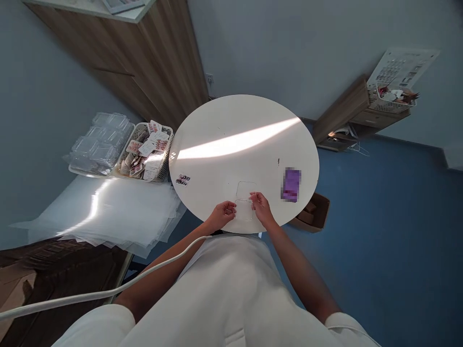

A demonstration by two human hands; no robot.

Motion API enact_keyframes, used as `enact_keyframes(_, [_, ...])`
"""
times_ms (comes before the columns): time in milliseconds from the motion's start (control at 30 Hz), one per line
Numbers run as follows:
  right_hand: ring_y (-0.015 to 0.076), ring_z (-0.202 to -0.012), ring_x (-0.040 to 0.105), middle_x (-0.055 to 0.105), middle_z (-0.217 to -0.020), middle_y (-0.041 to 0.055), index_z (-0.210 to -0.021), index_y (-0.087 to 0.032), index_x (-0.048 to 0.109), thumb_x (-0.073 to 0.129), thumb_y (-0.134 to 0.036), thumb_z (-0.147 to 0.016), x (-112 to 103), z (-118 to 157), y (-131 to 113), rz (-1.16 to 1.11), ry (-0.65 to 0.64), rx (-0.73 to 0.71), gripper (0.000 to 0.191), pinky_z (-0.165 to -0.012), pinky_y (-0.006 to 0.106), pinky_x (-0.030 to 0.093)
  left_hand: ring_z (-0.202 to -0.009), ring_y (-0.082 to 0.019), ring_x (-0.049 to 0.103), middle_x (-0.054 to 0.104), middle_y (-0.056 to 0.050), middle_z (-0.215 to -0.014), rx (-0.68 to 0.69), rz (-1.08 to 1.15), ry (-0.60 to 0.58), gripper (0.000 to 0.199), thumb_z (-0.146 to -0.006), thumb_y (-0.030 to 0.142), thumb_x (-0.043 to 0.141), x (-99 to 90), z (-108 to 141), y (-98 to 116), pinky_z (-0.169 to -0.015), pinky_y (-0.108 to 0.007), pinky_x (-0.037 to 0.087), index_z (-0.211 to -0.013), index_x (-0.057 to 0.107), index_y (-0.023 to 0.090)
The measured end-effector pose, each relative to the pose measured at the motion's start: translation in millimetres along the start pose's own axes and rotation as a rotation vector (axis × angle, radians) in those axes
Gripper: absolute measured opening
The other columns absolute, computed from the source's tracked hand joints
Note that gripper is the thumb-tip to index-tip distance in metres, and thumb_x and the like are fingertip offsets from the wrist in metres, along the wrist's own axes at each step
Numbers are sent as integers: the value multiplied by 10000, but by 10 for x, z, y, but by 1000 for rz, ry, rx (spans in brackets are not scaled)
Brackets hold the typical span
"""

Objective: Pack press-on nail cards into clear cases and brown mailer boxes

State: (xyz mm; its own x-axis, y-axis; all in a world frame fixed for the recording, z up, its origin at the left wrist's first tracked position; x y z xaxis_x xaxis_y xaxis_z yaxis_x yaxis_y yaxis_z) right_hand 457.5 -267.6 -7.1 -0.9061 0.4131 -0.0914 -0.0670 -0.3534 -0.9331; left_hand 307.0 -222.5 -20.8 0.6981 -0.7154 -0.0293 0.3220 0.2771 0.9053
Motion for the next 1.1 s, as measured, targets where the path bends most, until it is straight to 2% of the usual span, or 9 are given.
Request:
enact_keyframes(200, [102, -598, 503, 556, -890, 30, -1127, -221, 489, 438, -558, -751, -18, 141, 284, -112, 11, 151, 507, -580, 264, 428, -601, -84, 554, 588, -13, -754, 6, -74, 61, 276, -626, 175, 576, -87, -30, -100, -624, -237, 469, -899, 562, 145])
enact_keyframes(333, [148, -787, 537, 569, -995, 53, -1144, -238, 497, 460, -544, -750, -22, 247, 444, -70, -3, 151, 500, -673, 283, 443, -628, -94, 554, 581, -14, -748, -33, -96, 99, 303, -610, 150, 558, -180, -116, -274, -602, -225, 458, -913, 571, 144])
enact_keyframes(467, [171, -886, 519, 528, -1110, 80, -1149, -229, 505, 339, -580, -791, 70, 240, 587, -38, -16, 148, 528, -714, 302, 441, -630, -99, 554, 588, -13, -746, -78, -101, 114, 319, -605, 165, 563, -180, -247, -380, -618, -237, 458, -923, 583, 152])
enact_keyframes(600, [180, -946, 498, 491, -1151, 91, -1186, -221, 471, 316, -576, -802, 135, 138, 555, 5, 14, 89, 545, -785, 331, 430, -633, -102, 549, 590, -12, -731, -113, -117, 142, 305, -600, 146, 558, -150, -385, -411, -610, -231, 451, -903, 589, 155])
enact_keyframes(700, [180, -953, 488, 471, -1155, 102, -1186, -202, 460, 377, -555, -789, 22, 86, 496, 89, 142, 53, 538, -838, 346, 408, -634, -102, 548, 595, -18, -730, -145, -127, 185, 296, -597, 124, 555, -178, -462, -447, -594, -223, 444, -890, 591, 152])
enact_keyframes(767, [182, -959, 489, 460, -1162, 111, -1190, -189, 452, 379, -544, -791, -59, 77, 525, 116, 210, 79, 539, -840, 342, 408, -643, -105, 553, 604, -24, -738, -158, -140, 200, 294, -600, 122, 560, -202, -496, -461, -603, -225, 447, -890, 596, 153])
enact_keyframes(900, [183, -972, 504, 496, -1134, 104, -1179, -193, 473, 357, -516, -809, -42, 56, 639, 105, 169, 141, 505, -844, 340, 410, -673, -118, 569, 615, -32, -757, -158, -208, 223, 292, -619, 142, 562, -244, -520, -433, -642, -243, 459, -908, 600, 156])
enact_keyframes(1100, [186, -982, 504, 508, -1102, 107, -1149, -177, 509, 380, -489, -806, 6, -8, 634, 158, 144, 118, 481, -843, 332, 414, -712, -137, 580, 625, -41, -805, -137, -348, 261, 316, -653, 157, 546, -256, -534, -374, -713, -287, 467, -965, 597, 165])
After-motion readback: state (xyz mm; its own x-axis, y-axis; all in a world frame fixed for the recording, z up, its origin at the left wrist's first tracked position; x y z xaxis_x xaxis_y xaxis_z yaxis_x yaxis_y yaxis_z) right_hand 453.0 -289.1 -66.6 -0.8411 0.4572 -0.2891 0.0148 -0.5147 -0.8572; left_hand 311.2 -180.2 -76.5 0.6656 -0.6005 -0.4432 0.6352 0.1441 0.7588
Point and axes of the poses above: each hand's wrist, its own z-axis away from the middle knuckle, its own x-axis out of the palm, y = z × x, the point moved 10 cm from there along -z, towards the middle knuckle
